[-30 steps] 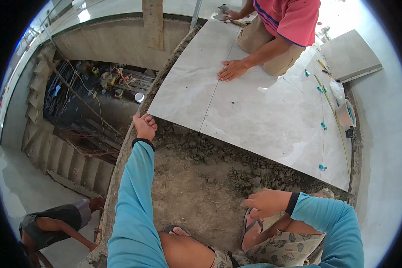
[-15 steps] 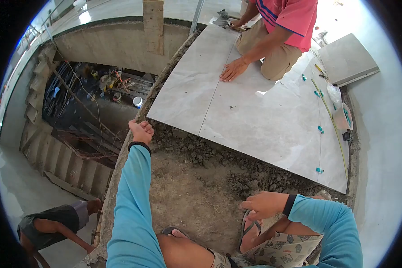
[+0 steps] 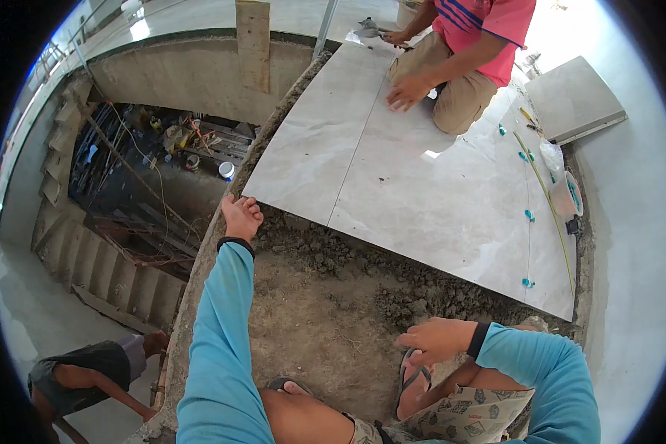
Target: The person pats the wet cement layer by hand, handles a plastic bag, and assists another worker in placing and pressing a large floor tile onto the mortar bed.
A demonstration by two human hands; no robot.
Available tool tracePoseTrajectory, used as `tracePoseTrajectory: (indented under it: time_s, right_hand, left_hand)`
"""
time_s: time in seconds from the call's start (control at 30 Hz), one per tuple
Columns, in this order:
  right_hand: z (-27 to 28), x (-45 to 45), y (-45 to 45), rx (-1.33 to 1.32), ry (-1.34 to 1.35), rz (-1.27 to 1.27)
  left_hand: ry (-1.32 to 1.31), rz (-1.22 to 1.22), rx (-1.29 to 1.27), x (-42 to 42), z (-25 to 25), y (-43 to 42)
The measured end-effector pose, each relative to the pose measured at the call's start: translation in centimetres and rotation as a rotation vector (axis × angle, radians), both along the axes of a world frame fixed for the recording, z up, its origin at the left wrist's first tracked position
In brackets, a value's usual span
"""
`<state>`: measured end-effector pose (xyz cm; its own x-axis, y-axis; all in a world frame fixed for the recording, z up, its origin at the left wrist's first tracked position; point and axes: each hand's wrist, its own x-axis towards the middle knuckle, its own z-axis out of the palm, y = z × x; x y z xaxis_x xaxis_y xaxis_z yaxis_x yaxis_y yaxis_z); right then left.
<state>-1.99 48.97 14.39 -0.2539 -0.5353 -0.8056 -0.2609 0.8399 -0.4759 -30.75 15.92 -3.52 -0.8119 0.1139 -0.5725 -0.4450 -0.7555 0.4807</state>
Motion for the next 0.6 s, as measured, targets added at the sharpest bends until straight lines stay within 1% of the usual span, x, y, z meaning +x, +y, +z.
tracePoseTrajectory:
  time_s: [0.13, 0.2, 0.23, 0.27, 0.3, 0.33, 0.37, 0.4, 0.43, 0.47, 0.53, 0.6]
  right_hand:
    - [-0.9, 0.2, 0.4, 0.004, -0.005, -0.006]
    - [-2.3, 1.0, 1.5, -0.202, 0.089, -0.072]
    - [-1.7, 1.1, 1.1, -0.178, 0.11, -0.08]
    - [-1.0, 0.6, -0.1, -0.326, -0.179, -0.414]
    - [-0.5, 0.1, -0.9, -0.483, -0.461, -0.747]
    - [-0.6, 0.0, -1.0, -0.47, -0.427, -0.755]
    - [-1.2, -0.1, -1.1, -0.68, -0.884, -1.106]
    - [-1.0, -0.6, -1.6, -0.89, -1.366, -1.431]
    - [0.4, -0.7, -2.4, -0.759, -1.19, -1.547]
    - [0.2, -0.8, -2.5, -0.765, -1.181, -1.548]
    - [-0.4, -0.7, -2.5, -0.769, -1.277, -1.608]
    - [0.5, -1.4, -2.0, -0.818, -1.245, -1.592]
  left_hand:
    - [-0.02, 0.003, -0.02, -0.2, -0.9, -0.3]
    - [-0.014, -0.005, -0.019, -0.5, -1.3, -0.2]
    - [-0.017, -0.002, -0.009, -0.5, -1.9, -0.6]
    - [-0.012, 0.001, 0.009, -0.7, -2.3, -0.5]
    - [-0.031, 0.011, -0.036, -1.0, -2.6, -0.6]
    - [-0.055, 0.024, -0.087, -1.1, -3.0, -0.6]
    - [-0.036, 0.021, -0.069, -1.0, -2.7, -0.2]
    - [-0.068, 0.052, -0.104, -0.8, -2.4, -0.2]
    - [-0.104, 0.082, -0.144, -0.7, -2.1, -0.3]
    - [-0.096, 0.078, -0.141, -0.7, -1.9, -0.2]
    - [-0.068, 0.066, -0.17, -0.6, -1.9, 0.0]
    - [-0.029, 0.02, -0.163, -0.5, -1.9, -0.3]
